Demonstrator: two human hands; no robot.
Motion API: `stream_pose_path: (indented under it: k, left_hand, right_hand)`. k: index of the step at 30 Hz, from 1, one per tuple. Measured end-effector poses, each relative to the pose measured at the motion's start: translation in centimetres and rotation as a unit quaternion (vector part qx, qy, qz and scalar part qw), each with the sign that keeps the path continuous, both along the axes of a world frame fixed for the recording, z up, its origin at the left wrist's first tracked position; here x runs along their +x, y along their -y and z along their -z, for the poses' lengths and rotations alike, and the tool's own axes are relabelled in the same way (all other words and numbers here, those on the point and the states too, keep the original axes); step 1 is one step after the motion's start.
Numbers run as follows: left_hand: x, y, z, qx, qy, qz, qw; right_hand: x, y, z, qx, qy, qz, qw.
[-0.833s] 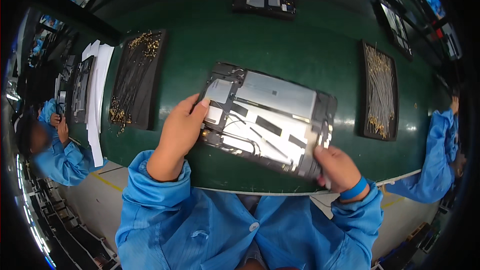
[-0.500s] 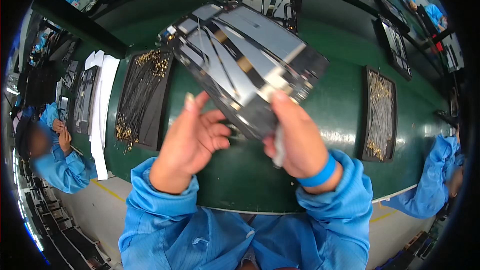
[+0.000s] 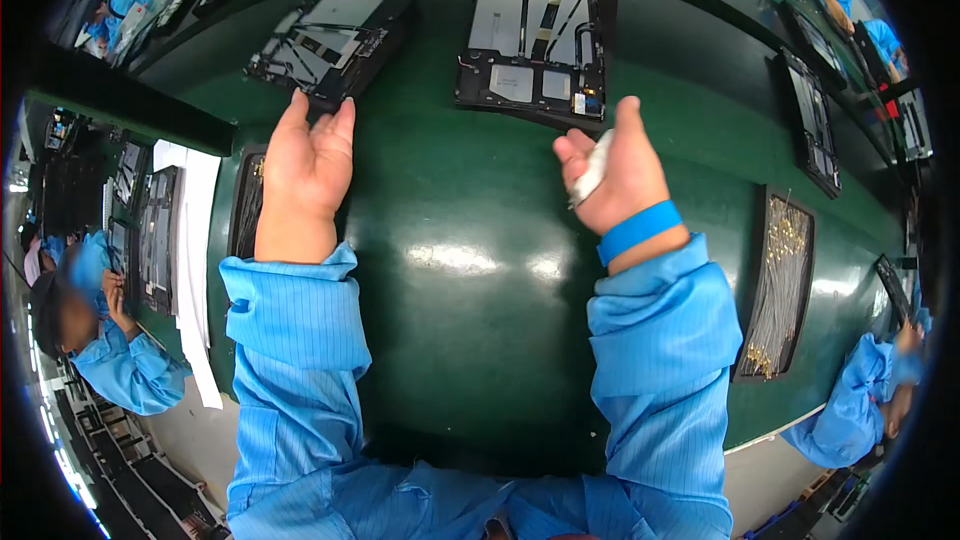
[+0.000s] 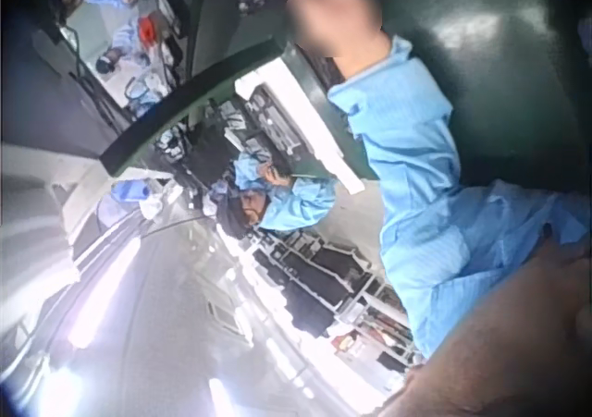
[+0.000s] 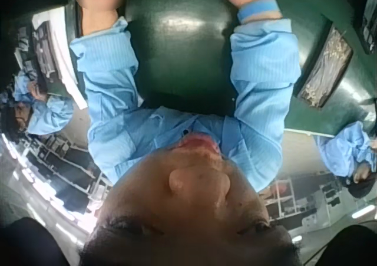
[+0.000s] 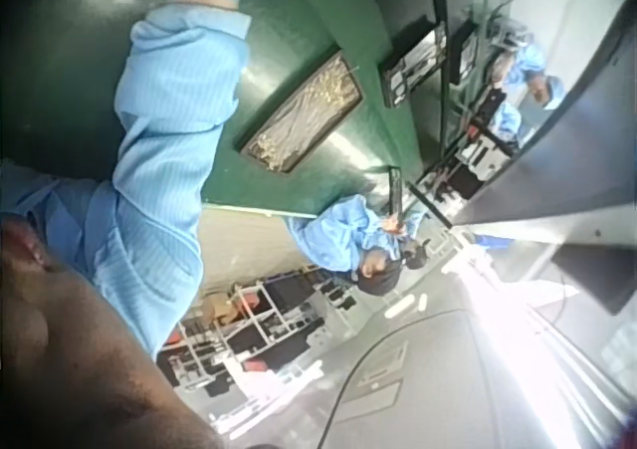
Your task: Assembling internal components and applying adhesive to a tablet device on a factory production line.
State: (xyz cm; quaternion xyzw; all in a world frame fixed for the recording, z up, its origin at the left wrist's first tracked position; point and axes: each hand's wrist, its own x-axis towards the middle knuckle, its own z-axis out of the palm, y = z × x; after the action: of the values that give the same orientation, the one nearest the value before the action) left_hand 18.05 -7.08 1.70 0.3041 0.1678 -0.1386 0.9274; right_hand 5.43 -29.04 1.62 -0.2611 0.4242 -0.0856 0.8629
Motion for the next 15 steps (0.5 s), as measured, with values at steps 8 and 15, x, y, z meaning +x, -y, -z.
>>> stream_pose_path:
  k: [8,15]
  left_hand:
    - [-5.6,2.1,-2.1,0.183,0.047,0.089,0.978]
    - [-8.0,1.8,-1.4,0.165,-0.032,0.171,0.971]
  right_hand:
    - [5.0,0.6,1.0,-0.011,-0.015,0.123,0.992]
    - [4.8,-0.1,1.0,-0.036,0.013,-0.047,0.998]
